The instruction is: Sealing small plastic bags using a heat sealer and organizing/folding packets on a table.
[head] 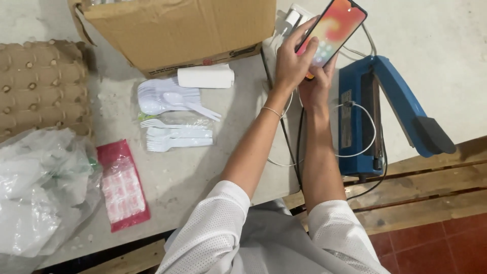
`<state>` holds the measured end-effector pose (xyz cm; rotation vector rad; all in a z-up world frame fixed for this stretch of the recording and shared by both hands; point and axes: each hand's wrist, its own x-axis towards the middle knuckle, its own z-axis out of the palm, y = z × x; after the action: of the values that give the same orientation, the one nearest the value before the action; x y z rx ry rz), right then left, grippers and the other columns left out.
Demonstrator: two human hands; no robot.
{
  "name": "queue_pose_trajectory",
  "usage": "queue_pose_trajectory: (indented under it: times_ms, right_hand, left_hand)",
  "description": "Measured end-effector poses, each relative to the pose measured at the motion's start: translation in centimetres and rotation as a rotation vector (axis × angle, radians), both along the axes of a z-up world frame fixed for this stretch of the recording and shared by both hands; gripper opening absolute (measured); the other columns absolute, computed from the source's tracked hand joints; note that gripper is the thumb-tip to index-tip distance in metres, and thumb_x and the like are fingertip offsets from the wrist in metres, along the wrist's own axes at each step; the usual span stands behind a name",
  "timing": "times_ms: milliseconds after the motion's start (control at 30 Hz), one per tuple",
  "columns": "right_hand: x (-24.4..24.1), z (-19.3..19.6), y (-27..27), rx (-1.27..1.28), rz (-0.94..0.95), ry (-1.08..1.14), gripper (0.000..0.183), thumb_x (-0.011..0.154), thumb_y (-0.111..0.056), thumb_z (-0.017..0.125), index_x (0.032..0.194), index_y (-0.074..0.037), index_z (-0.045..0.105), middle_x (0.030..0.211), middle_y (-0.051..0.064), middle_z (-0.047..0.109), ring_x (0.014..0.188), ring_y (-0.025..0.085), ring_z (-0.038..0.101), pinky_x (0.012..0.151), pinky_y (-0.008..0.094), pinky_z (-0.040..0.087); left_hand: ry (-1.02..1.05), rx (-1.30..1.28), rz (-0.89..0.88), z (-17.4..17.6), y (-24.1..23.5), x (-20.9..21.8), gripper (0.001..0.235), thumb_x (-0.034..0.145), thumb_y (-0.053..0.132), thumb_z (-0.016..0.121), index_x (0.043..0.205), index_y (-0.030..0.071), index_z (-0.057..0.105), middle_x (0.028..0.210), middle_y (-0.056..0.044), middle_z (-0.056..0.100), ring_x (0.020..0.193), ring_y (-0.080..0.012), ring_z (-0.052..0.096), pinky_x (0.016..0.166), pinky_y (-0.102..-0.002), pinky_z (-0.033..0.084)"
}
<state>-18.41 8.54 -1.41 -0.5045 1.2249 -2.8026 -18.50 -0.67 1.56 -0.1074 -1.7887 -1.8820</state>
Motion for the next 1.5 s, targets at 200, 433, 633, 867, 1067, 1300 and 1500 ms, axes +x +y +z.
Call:
queue_pose_trajectory:
  times_ms: [200, 433, 633, 867, 1067, 1300, 1500]
  right_hand:
    - [1.2, 1.9, 0.3, 0.126, -0.001, -0.139, 0.078, 0.086, -0.002, 0.056, 0.157, -0.026, 0.039, 0.139, 0.007, 0.060, 0.125, 0.023, 0.059, 0.087, 0.039, 0.060]
    - [1.3, 2.3, 0.0, 0.100, 0.057, -0.152, 0.081, 0.080, -0.002, 0.050, 0.158, -0.021, 0.037, 0.140, 0.013, 0.059, 0.125, 0.028, 0.062, 0.094, 0.041, 0.063]
    - [1.2, 2.2, -0.1, 0.112, 0.037, -0.185, 0.083, 0.077, -0.002, 0.049, 0.156, -0.022, 0.039, 0.135, 0.013, 0.060, 0.114, 0.027, 0.063, 0.080, 0.041, 0.063]
    - [1.2, 2.1, -0.1, 0.097, 0.071, -0.139, 0.080, 0.079, 0.000, 0.045, 0.156, -0.019, 0.038, 0.127, 0.015, 0.057, 0.102, 0.029, 0.062, 0.066, 0.041, 0.056]
    - [1.3, 2.4, -0.1, 0.134, 0.054, -0.156, 0.078, 0.079, -0.006, 0.048, 0.155, -0.022, 0.038, 0.122, 0.013, 0.058, 0.095, 0.026, 0.061, 0.061, 0.039, 0.053]
    - [0.9, 1.8, -0.1, 0.102, 0.057, -0.129, 0.072, 0.085, -0.006, 0.050, 0.155, -0.018, 0.039, 0.125, 0.015, 0.058, 0.102, 0.028, 0.064, 0.059, 0.040, 0.056]
    - [1.2, 2.2, -0.1, 0.114, 0.078, -0.084, 0.065, 0.085, -0.012, 0.052, 0.150, -0.016, 0.042, 0.123, 0.012, 0.056, 0.104, 0.027, 0.062, 0.058, 0.039, 0.055]
  left_hand:
    - [0.019, 0.158, -0.177, -0.1, -1.3, 0.7, 0.052, 0.097, 0.008, 0.055, 0.149, 0.013, 0.057, 0.154, -0.006, 0.060, 0.108, -0.0144, 0.056, 0.088, -0.028, 0.048]
    - [-0.003, 0.179, -0.264, 0.5, -2.6, 1.6, 0.059, 0.097, 0.000, 0.052, 0.152, 0.020, 0.054, 0.116, 0.000, 0.076, 0.066, -0.0088, 0.033, 0.058, -0.023, 0.029]
    - [-0.010, 0.237, -0.299, 0.1, -2.8, 1.5, 0.058, 0.099, -0.001, 0.053, 0.155, 0.016, 0.052, 0.160, -0.006, 0.055, 0.082, -0.0093, 0.058, 0.066, -0.022, 0.047]
    - [0.006, 0.229, -0.318, -0.5, -3.0, 1.3, 0.059, 0.101, 0.001, 0.053, 0.157, 0.019, 0.050, 0.165, -0.005, 0.051, 0.081, -0.0094, 0.056, 0.067, -0.023, 0.043]
    - [0.019, 0.193, -0.325, 0.5, -3.2, 2.0, 0.058, 0.101, 0.001, 0.050, 0.155, 0.024, 0.050, 0.120, -0.003, 0.076, 0.067, -0.0094, 0.036, 0.063, -0.024, 0.032]
    - [0.106, 0.203, -0.370, -1.3, -3.2, 0.8, 0.054, 0.108, 0.001, 0.051, 0.156, 0.024, 0.050, 0.157, -0.006, 0.058, 0.098, -0.0168, 0.056, 0.081, -0.027, 0.055]
    - [0.056, 0.112, -0.286, -0.2, -3.4, 1.6, 0.054, 0.104, 0.007, 0.050, 0.153, 0.030, 0.051, 0.134, -0.006, 0.075, 0.066, -0.0078, 0.040, 0.062, -0.021, 0.039]
